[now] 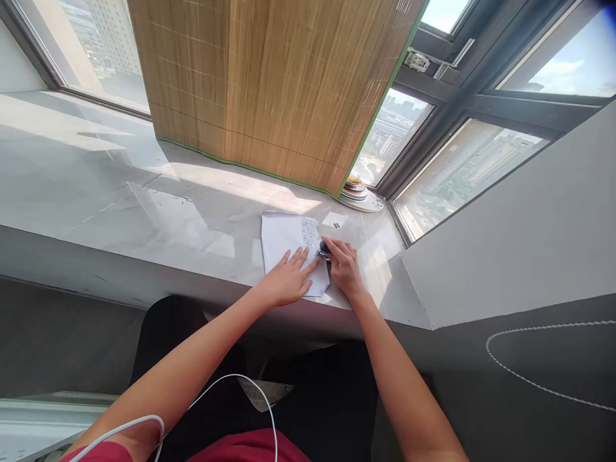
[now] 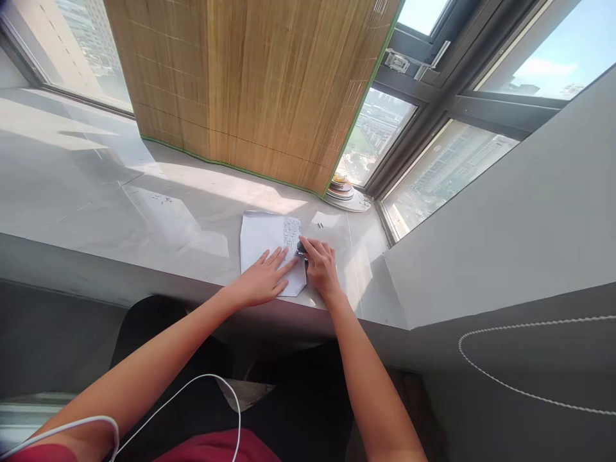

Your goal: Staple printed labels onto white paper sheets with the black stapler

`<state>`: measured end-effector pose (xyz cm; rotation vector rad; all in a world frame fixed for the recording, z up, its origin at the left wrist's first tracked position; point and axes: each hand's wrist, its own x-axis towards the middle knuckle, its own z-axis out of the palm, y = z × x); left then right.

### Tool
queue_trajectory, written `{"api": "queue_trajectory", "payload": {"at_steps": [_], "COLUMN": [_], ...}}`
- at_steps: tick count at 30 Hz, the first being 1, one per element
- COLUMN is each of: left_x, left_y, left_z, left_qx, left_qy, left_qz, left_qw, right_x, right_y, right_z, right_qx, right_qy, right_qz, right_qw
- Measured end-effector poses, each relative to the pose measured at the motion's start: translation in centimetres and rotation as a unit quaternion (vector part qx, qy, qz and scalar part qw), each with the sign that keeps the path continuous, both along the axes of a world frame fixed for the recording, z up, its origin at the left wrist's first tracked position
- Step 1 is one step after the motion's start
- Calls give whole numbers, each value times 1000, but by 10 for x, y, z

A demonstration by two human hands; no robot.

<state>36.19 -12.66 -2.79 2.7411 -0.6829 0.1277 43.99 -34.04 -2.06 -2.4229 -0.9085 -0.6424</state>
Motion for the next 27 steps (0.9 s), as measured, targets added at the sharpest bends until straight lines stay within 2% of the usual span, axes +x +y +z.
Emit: {"api": "queue_trajectory", "payload": {"at_steps": [9,14,20,27], "left_x": [-2,-3,-4,-5], "left_y": [-2,-1,-1,-1], "left_z": [0,3,3,1], "left_qx": [-12,-4,-8,-7], "left_qy": [-15,-22,-40,-44], "left_qz": [5,6,-5,-5], "left_qw": [1000,1000,999,999], "right_x": [-1,-7,-13,-15], "right_y": [1,-5,-2,-1], "right_z": [-4,1,5,4], "right_qx": [19,26,51,17], "right_qy": [-12,27,15,0], "right_qz": [-58,-39,-61,-63], "right_qw": [998,999,997,998]}}
